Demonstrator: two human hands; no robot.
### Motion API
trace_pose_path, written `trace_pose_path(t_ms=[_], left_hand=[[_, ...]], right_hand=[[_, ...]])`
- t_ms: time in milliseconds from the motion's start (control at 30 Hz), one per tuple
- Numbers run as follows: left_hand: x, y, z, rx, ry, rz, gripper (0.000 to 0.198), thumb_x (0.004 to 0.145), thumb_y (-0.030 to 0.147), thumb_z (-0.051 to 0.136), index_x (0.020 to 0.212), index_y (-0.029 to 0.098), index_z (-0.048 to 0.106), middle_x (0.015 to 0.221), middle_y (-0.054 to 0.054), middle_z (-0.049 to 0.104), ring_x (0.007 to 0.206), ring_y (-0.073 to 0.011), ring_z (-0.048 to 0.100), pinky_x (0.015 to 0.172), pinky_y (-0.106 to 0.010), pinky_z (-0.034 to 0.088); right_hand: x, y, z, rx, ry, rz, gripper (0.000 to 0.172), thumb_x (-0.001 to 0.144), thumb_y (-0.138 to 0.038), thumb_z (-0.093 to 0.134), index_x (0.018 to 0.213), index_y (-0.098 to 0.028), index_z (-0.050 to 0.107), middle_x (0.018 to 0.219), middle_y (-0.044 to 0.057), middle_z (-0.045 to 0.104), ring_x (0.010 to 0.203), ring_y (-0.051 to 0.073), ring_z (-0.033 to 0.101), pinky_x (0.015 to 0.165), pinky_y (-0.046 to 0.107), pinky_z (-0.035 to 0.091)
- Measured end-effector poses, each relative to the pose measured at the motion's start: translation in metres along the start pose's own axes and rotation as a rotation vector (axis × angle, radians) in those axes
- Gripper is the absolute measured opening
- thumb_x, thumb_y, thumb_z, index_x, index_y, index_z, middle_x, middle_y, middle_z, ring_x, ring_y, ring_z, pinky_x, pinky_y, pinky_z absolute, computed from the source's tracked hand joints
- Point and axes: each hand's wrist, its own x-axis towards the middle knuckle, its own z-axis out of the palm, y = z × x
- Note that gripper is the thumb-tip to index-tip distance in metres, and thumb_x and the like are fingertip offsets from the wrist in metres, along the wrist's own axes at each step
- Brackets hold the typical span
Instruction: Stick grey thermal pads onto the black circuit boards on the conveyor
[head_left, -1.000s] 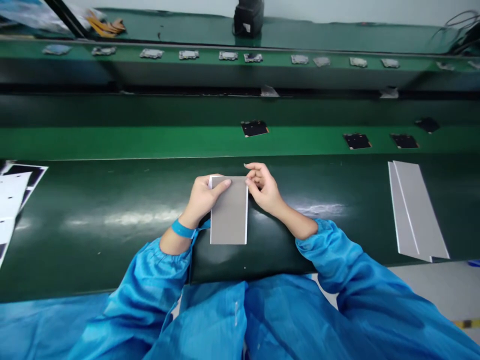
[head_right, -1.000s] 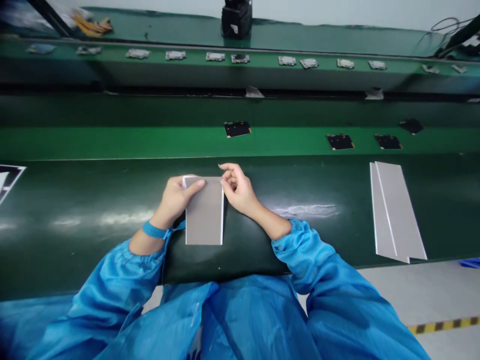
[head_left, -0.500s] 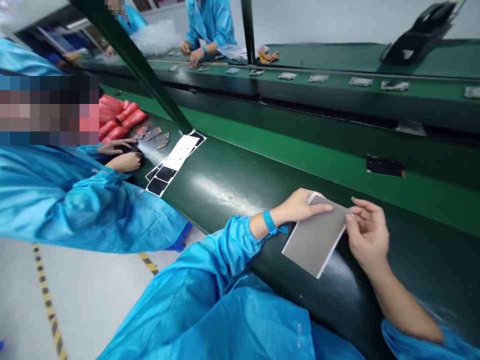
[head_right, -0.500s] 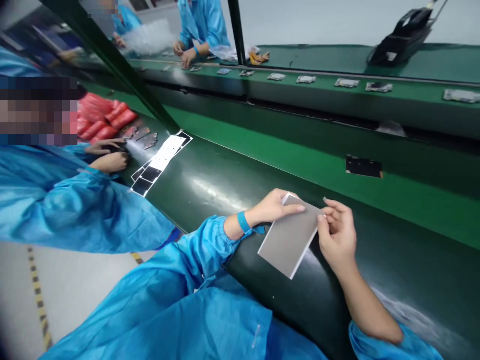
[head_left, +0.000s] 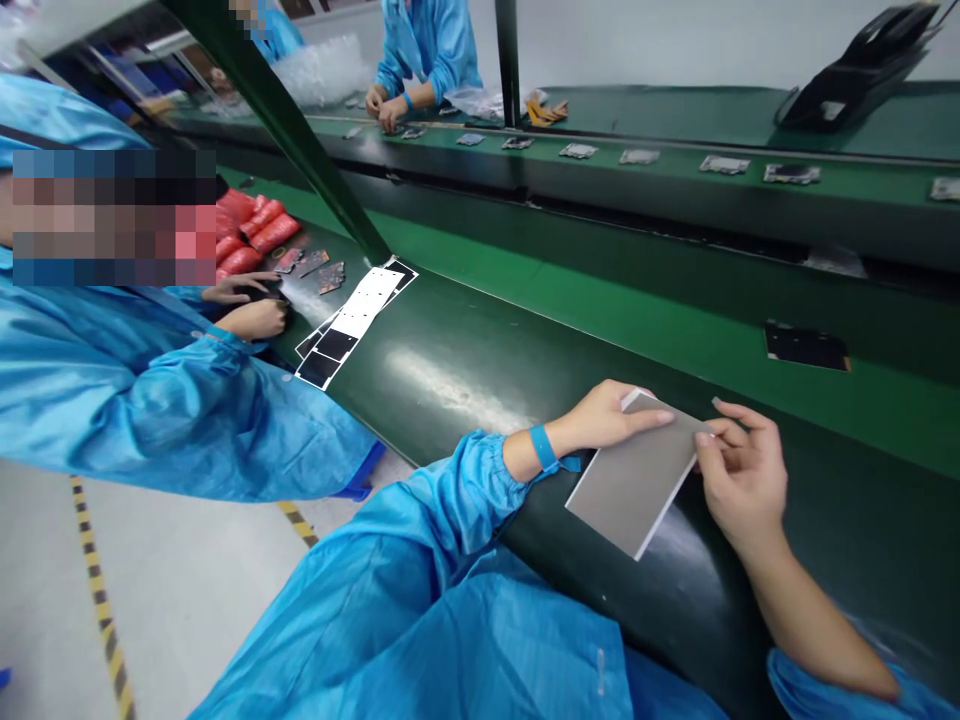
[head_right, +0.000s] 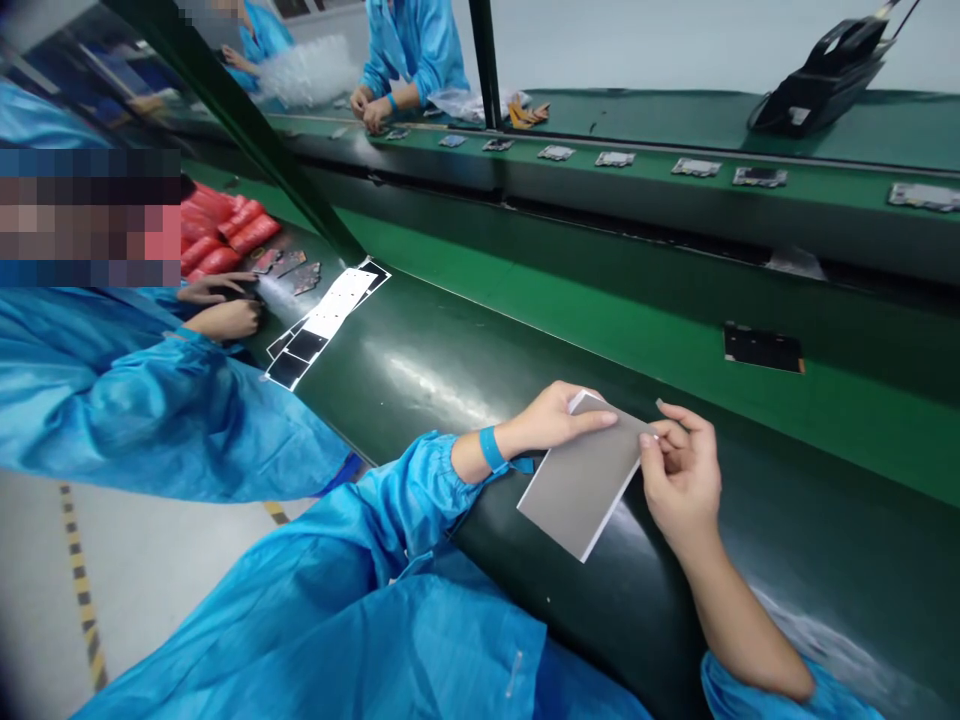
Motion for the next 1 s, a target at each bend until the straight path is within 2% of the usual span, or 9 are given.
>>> trace_pose_path(t_ms=[167,333,433,567,667,867,1000], left_hand=[[0.0,0.001,0.001,-0.022,-0.014,0.017,0.05,0.069,0.054,0.096,0.09,0.014,0.076,0.08,-0.001,0.072,0.071,-0.0128,0.061,0.067,-0.026,0.048],[-0.002,0.01,0.001,0.127,0.044,0.035,0.044,0.074,0.056,0.085,0.081,0.015,0.074,0.074,-0.001,0.068,0.067,-0.0124,0.057,0.062,-0.024,0.043],[0.0,0.015,-0.006,0.203,0.078,0.025,0.042,0.072,0.056,0.084,0.078,0.015,0.072,0.07,0.0,0.065,0.065,-0.012,0.054,0.06,-0.024,0.041],[0.005,0.019,-0.019,0.262,0.061,-0.024,0.045,0.07,0.057,0.084,0.071,0.016,0.067,0.064,0.001,0.06,0.058,-0.0108,0.049,0.054,-0.023,0.037],[0.006,0.021,-0.025,0.321,0.026,-0.049,0.044,0.068,0.056,0.084,0.069,0.016,0.066,0.062,0.002,0.058,0.056,-0.0106,0.048,0.052,-0.022,0.035],[0.005,0.024,-0.024,0.375,0.011,-0.076,0.041,0.066,0.053,0.084,0.069,0.016,0.066,0.062,0.001,0.058,0.056,-0.0114,0.049,0.052,-0.023,0.036],[0.004,0.029,-0.022,0.431,0.039,-0.09,0.042,0.067,0.056,0.083,0.07,0.016,0.069,0.064,0.0,0.061,0.058,-0.0125,0.05,0.052,-0.023,0.037]], right_hand=[[0.002,-0.005,0.003,0.05,-0.03,0.045,0.056,0.083,-0.04,0.087,0.127,-0.025,0.056,0.08,-0.001,0.062,0.056,0.014,0.055,0.051,0.027,0.042],[0.002,-0.013,0.007,0.094,-0.117,0.016,0.052,0.09,-0.04,0.077,0.131,-0.022,0.051,0.078,-0.004,0.059,0.056,0.012,0.053,0.054,0.025,0.04],[0.007,-0.01,0.007,0.155,-0.188,0.0,0.05,0.091,-0.038,0.071,0.133,-0.022,0.048,0.085,-0.003,0.061,0.061,0.011,0.055,0.058,0.025,0.043],[0.015,0.0,0.007,0.205,-0.233,-0.036,0.05,0.085,-0.025,0.064,0.132,-0.021,0.049,0.092,-0.002,0.061,0.063,0.009,0.051,0.057,0.023,0.04],[0.018,0.005,0.007,0.221,-0.265,-0.039,0.049,0.086,-0.023,0.063,0.133,-0.021,0.049,0.09,-0.002,0.059,0.064,0.009,0.05,0.058,0.023,0.039],[0.018,0.006,0.008,0.187,-0.311,-0.027,0.047,0.092,-0.03,0.068,0.133,-0.023,0.047,0.088,-0.003,0.057,0.069,0.011,0.05,0.063,0.024,0.039],[0.02,0.003,0.009,0.174,-0.322,0.009,0.044,0.094,-0.024,0.065,0.134,-0.021,0.047,0.091,-0.003,0.057,0.07,0.01,0.051,0.065,0.023,0.04]])
